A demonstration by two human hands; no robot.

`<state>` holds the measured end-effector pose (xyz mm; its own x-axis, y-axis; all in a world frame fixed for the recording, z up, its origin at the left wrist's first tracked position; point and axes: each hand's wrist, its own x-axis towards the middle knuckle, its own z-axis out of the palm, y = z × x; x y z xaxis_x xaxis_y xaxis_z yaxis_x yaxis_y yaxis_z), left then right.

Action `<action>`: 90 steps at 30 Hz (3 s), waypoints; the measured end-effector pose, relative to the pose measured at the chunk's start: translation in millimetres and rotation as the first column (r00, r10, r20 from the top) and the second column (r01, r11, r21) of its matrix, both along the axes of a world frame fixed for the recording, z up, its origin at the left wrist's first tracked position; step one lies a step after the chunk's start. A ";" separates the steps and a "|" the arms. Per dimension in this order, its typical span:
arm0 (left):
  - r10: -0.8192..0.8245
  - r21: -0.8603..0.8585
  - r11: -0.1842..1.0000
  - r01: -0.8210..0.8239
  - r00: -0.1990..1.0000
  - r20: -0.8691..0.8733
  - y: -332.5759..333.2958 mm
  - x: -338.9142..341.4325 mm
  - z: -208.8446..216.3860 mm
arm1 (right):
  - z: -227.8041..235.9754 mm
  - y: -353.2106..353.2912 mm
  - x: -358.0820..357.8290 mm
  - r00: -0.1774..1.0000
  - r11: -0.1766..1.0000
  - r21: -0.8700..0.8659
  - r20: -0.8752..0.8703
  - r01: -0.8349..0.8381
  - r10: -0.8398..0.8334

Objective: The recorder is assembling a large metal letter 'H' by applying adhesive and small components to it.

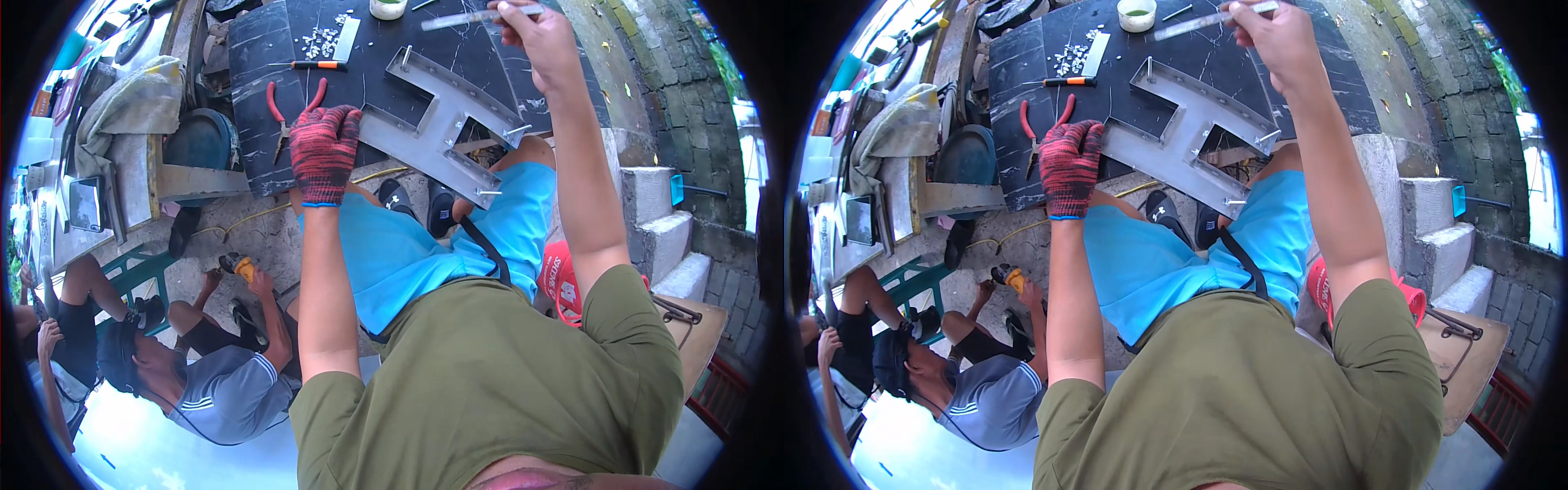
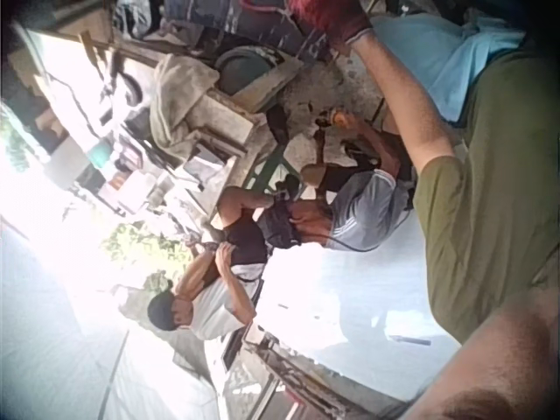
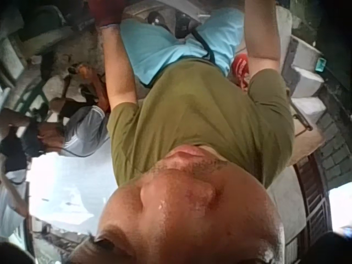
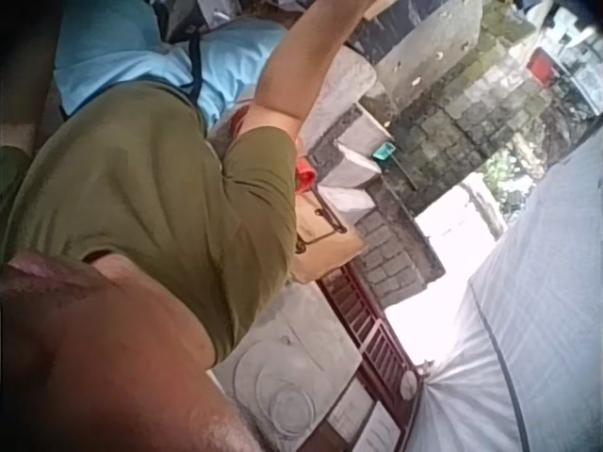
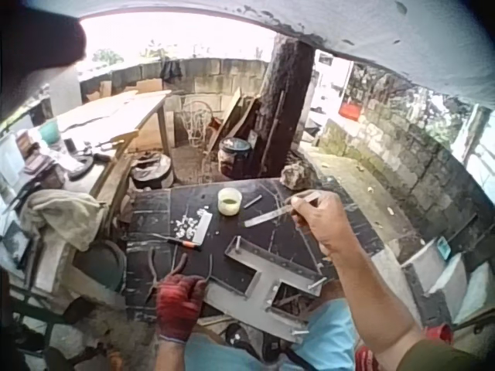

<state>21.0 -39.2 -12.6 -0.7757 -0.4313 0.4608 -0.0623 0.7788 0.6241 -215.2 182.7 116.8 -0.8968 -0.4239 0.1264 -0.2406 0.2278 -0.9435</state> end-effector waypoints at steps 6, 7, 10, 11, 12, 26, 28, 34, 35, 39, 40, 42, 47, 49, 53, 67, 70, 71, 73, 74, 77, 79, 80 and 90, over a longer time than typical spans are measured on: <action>0.008 -0.011 1.000 -0.008 0.999 0.034 1.2 -2.7 -0.9 | -37.7 5.4 42.2 0.989 0.992 0.095 -0.130 0.087 -0.074; 0.002 -0.018 1.000 -0.002 1.000 0.019 0.8 -2.4 -2.0 | -37.8 1.3 50.5 0.989 0.991 0.095 -0.127 0.089 -0.077; -0.001 -0.032 0.999 0.001 1.000 -0.004 1.0 -0.4 -2.4 | -38.0 -12.3 64.9 0.940 0.967 0.209 -0.332 0.148 -0.072; 0.003 -0.035 0.999 -0.003 1.000 -0.013 1.6 -0.1 -2.4 | -39.5 -15.6 65.6 0.940 0.967 0.207 -0.333 0.151 -0.075; 0.001 -0.037 0.999 -0.001 1.000 -0.013 2.0 0.1 -2.5 | -40.9 -18.8 65.3 0.926 0.969 0.212 -0.375 0.129 -0.041; 0.011 -0.037 0.999 -0.011 1.000 0.026 0.8 -0.9 -2.2 | -44.6 -55.9 53.5 0.662 0.898 0.436 -0.692 0.063 0.289; 0.009 -0.032 0.999 -0.008 1.000 0.030 1.2 -1.3 -2.5 | -45.4 -59.8 50.9 0.646 0.890 0.450 -0.702 0.074 0.301; -0.004 -0.033 0.999 0.005 1.000 0.026 1.5 0.6 -2.7 | -24.8 -73.7 50.0 0.556 0.863 0.502 -0.732 0.051 0.393; -0.006 -0.031 0.999 0.007 0.999 0.037 2.1 0.8 -1.7 | -21.2 -75.2 50.6 0.598 0.833 0.552 -0.677 0.027 0.429; -0.014 -0.042 0.999 0.016 0.999 0.029 1.5 1.1 -1.4 | -15.4 -78.4 50.5 0.617 0.790 0.613 -0.626 0.011 0.477; -0.013 -0.033 0.999 0.014 0.999 0.036 1.9 0.8 -0.8 | -14.4 -78.5 50.4 0.617 0.789 0.614 -0.625 0.011 0.478; -0.010 -0.023 1.000 0.011 0.999 0.042 2.6 0.2 0.3 | -11.9 -78.1 50.8 0.619 0.799 0.601 -0.629 0.005 0.469; 0.002 -0.045 0.999 -0.002 1.000 -0.008 0.4 -0.8 -2.7 | 31.5 -64.7 56.3 0.658 0.849 0.528 -0.637 -0.007 0.402; 0.013 -0.027 1.000 -0.012 1.000 0.022 1.6 -1.8 0.1 | 58.4 -63.3 49.4 0.705 0.860 0.510 -0.607 -0.009 0.367; -0.015 -0.025 1.000 0.016 1.000 0.024 1.0 0.8 3.5 | 63.4 -74.3 11.0 0.834 0.941 0.315 -0.547 0.123 0.075; -0.019 0.021 1.000 0.018 0.999 0.026 2.4 4.6 4.8 | -84.9 -109.6 -84.2 0.987 0.946 0.287 -0.102 0.151 -0.126; 0.016 0.011 1.000 -0.017 0.998 0.060 2.4 2.5 1.5 | -90.9 -94.3 -95.8 0.999 0.977 0.209 -0.036 0.027 -0.020; 0.018 0.014 1.000 -0.019 0.998 0.058 3.2 1.4 2.1 | -83.9 -88.4 -91.7 1.000 0.967 0.255 0.021 0.016 -0.022; 0.015 -0.017 1.000 -0.015 0.999 0.040 4.2 -0.9 4.6 | -81.8 -82.0 -90.6 0.997 0.981 0.182 -0.046 0.061 -0.054; 0.024 -0.016 1.000 -0.023 0.999 0.042 4.3 0.0 5.0 | -72.8 -83.1 -81.3 0.952 0.962 0.125 -0.219 0.244 -0.213; 0.036 0.021 0.999 -0.038 0.996 0.082 4.7 0.7 7.7 | -18.9 -84.0 -39.9 0.791 0.919 -0.026 -0.498 0.394 -0.354; 0.019 0.057 0.998 -0.025 0.995 0.099 5.9 -0.6 8.4 | -4.0 -100.3 -12.4 0.826 0.986 -0.048 -0.540 0.158 -0.159; 0.017 0.056 0.998 -0.023 0.995 0.099 5.5 -0.2 7.8 | -7.4 -106.7 -6.8 0.833 0.991 0.125 -0.553 0.054 0.024; 0.025 -0.032 0.999 -0.023 0.996 0.080 3.5 0.4 8.2 | -64.5 -206.0 18.9 0.676 0.617 0.741 -0.313 -0.267 0.668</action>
<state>21.4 -35.7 -4.5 -0.8002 -0.4369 0.4109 -0.1302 0.7953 0.5920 -196.3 -23.3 52.3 -0.4062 -0.9128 0.0414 -0.8717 0.3735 -0.3172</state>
